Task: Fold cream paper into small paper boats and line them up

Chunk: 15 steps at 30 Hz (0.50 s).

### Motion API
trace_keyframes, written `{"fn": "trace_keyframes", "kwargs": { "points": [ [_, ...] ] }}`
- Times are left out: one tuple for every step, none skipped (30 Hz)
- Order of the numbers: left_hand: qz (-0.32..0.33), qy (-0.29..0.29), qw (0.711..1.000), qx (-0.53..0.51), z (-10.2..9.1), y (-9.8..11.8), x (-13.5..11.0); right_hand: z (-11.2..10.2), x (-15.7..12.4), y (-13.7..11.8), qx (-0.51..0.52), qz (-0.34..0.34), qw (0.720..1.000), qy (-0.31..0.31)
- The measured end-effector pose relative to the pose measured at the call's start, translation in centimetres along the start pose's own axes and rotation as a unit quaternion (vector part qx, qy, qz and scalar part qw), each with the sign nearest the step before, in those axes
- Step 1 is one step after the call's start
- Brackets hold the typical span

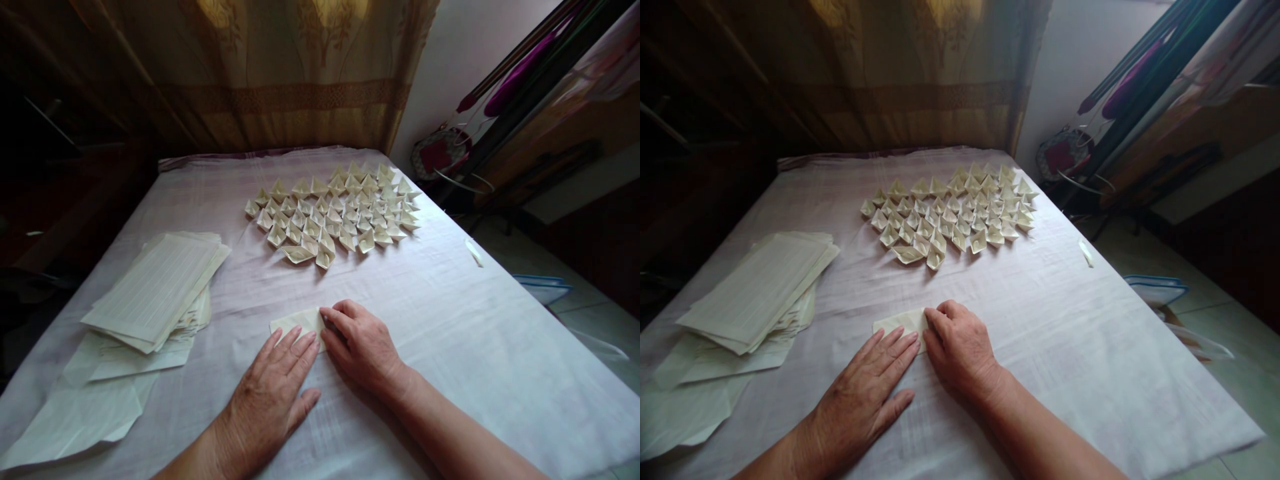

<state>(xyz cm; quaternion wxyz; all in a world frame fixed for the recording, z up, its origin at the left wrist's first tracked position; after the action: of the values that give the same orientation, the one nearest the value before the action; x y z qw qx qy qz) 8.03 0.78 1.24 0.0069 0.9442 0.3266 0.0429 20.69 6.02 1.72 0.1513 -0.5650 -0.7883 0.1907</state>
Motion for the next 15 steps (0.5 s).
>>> {"fn": "trace_keyframes", "kwargs": {
  "points": [
    [0.001, 0.001, 1.000, 0.004, 0.0, 0.0, 0.0, 0.0, 0.0, 0.0, 0.007, 0.001, 1.000, -0.001],
    [0.001, 0.003, 1.000, 0.007, -0.1, 0.0, 0.0, 0.0, 0.1, 0.1, 0.014, 0.002, 1.000, 0.000],
    [0.002, 0.004, 1.000, 0.009, -0.1, 0.0, -0.1, 0.0, 0.1, 0.1, 0.023, 0.003, 1.000, 0.002],
    [0.003, 0.006, 1.000, 0.011, -0.1, 0.0, -0.1, 0.0, 0.1, 0.3, 0.031, 0.004, 1.000, 0.004],
    [0.004, 0.006, 1.000, 0.012, -0.1, 0.1, -0.1, 0.0, 0.2, 0.4, 0.040, 0.004, 0.999, 0.006],
    [0.005, 0.005, 1.000, 0.013, 0.0, 0.1, -0.1, 0.0, 0.2, 0.5, 0.050, 0.004, 0.999, 0.009],
    [0.004, 0.003, 1.000, 0.012, 0.1, 0.0, -0.1, 0.0, 0.3, 0.7, 0.063, 0.002, 0.998, 0.013],
    [0.002, 0.001, 1.000, 0.011, 0.2, 0.0, -0.1, 0.1, 0.3, 0.8, 0.078, 0.000, 0.997, 0.016],
    [0.001, -0.001, 1.000, 0.009, 0.2, 0.0, -0.1, 0.1, 0.3, 1.0, 0.094, -0.003, 0.995, 0.018],
    [0.000, -0.001, 1.000, 0.007, 0.3, -0.1, -0.1, 0.2, 0.4, 1.1, 0.111, -0.004, 0.994, 0.019],
    [-0.001, -0.001, 1.000, 0.004, 0.3, -0.1, -0.1, 0.3, 0.4, 1.3, 0.127, -0.002, 0.992, 0.020],
    [-0.001, 0.000, 1.000, 0.002, 0.3, -0.1, -0.1, 0.4, 0.4, 1.5, 0.141, 0.004, 0.990, 0.019],
    [0.000, 0.002, 1.000, 0.001, 0.3, -0.1, 0.0, 0.5, 0.4, 1.7, 0.154, 0.013, 0.988, 0.015],
    [0.001, 0.003, 1.000, 0.000, 0.3, -0.1, 0.0, 0.6, 0.4, 1.9, 0.165, 0.024, 0.986, 0.006],
    [0.001, 0.003, 1.000, -0.001, 0.2, -0.1, 0.0, 0.7, 0.3, 2.0, 0.174, 0.036, 0.984, -0.006]
  ]
}}
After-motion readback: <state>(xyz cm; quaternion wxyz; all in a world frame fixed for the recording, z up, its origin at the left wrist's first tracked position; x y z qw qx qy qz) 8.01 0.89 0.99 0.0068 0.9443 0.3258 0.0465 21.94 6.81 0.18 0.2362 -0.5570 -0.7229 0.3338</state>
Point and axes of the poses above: each hand's wrist, its own x-axis towards the middle knuckle, its own z-axis out of the palm, y = z × x, the point moved 9 cm from there along x, towards the middle knuckle, and after that the axes turned 12 degrees about -y, right-handed, at the moved point
